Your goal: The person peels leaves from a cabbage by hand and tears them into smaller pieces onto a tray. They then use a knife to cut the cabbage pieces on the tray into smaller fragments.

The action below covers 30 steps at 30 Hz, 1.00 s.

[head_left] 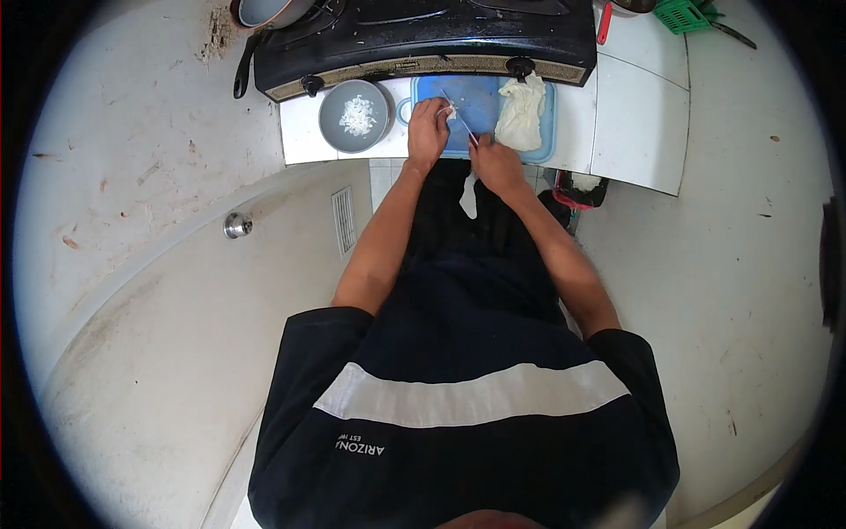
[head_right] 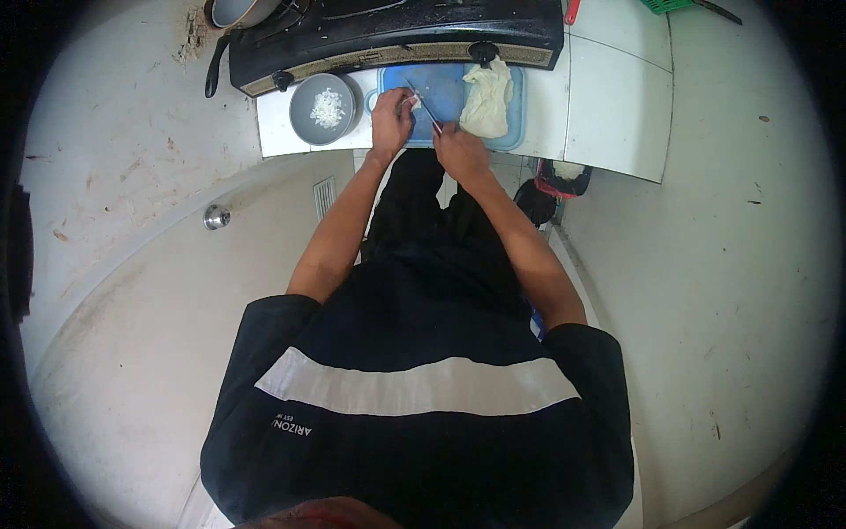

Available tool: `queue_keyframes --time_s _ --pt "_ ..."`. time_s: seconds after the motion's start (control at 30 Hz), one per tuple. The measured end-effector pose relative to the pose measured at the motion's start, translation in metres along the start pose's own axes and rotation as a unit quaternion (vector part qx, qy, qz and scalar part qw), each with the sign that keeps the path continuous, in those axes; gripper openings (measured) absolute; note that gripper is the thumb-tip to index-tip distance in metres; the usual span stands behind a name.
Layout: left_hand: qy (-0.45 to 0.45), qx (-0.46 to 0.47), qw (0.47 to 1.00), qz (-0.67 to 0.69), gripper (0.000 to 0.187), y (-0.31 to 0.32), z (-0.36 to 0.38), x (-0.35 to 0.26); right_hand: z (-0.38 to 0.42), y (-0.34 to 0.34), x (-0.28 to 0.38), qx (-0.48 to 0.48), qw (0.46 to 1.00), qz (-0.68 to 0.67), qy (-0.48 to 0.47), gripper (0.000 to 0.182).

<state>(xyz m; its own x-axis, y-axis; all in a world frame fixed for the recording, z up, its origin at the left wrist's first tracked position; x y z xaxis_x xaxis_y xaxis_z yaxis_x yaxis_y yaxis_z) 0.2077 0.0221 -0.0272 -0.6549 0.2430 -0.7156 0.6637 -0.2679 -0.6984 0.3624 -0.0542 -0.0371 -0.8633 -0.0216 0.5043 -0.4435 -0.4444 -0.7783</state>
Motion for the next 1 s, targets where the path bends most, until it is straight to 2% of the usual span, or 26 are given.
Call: queue_keyframes --time_s 0.1,0.33,0.43,0.73,0.83,0.9,1.0 --pt "0.003 0.008 0.998 -0.064 0.009 0.001 0.002 0.000 0.009 0.000 -0.001 0.012 1.000 0.000 0.010 0.039" --pt "0.026 -0.008 0.994 -0.107 0.015 0.005 0.010 -0.005 -0.006 -0.007 0.007 0.016 1.000 -0.023 0.004 0.038" --pt "0.037 0.029 0.989 -0.139 0.014 0.001 0.009 -0.010 -0.005 -0.009 0.006 0.024 0.999 -0.028 0.005 0.038" --pt "0.000 0.062 0.997 -0.056 0.018 -0.005 0.006 -0.003 0.010 -0.001 -0.006 0.028 0.999 -0.036 0.005 0.040" --pt "0.008 0.067 0.996 -0.062 0.019 -0.004 0.011 -0.002 0.013 0.003 -0.010 0.084 0.995 -0.033 0.028 0.041" --pt "0.006 0.029 0.999 -0.031 0.019 -0.003 0.013 -0.003 0.012 0.003 -0.011 0.082 0.996 -0.038 0.013 0.042" --pt "-0.006 0.026 0.999 -0.020 0.019 -0.002 0.011 -0.003 0.010 0.003 -0.012 0.060 0.998 -0.030 0.003 0.043"
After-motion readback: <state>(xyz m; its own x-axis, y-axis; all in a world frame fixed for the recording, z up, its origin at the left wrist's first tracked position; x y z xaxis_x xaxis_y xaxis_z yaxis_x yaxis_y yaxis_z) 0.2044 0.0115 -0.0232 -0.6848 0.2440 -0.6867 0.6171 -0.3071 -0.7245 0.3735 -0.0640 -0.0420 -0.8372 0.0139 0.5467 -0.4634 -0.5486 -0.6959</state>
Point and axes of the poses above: each hand's wrist, its own z-axis away from the middle knuckle, its own y-axis out of the palm, x = y × z, the point moved 3 cm from there along -z, towards the middle knuckle, and after that the axes turned 15 degrees about x, right-handed, at the moved point
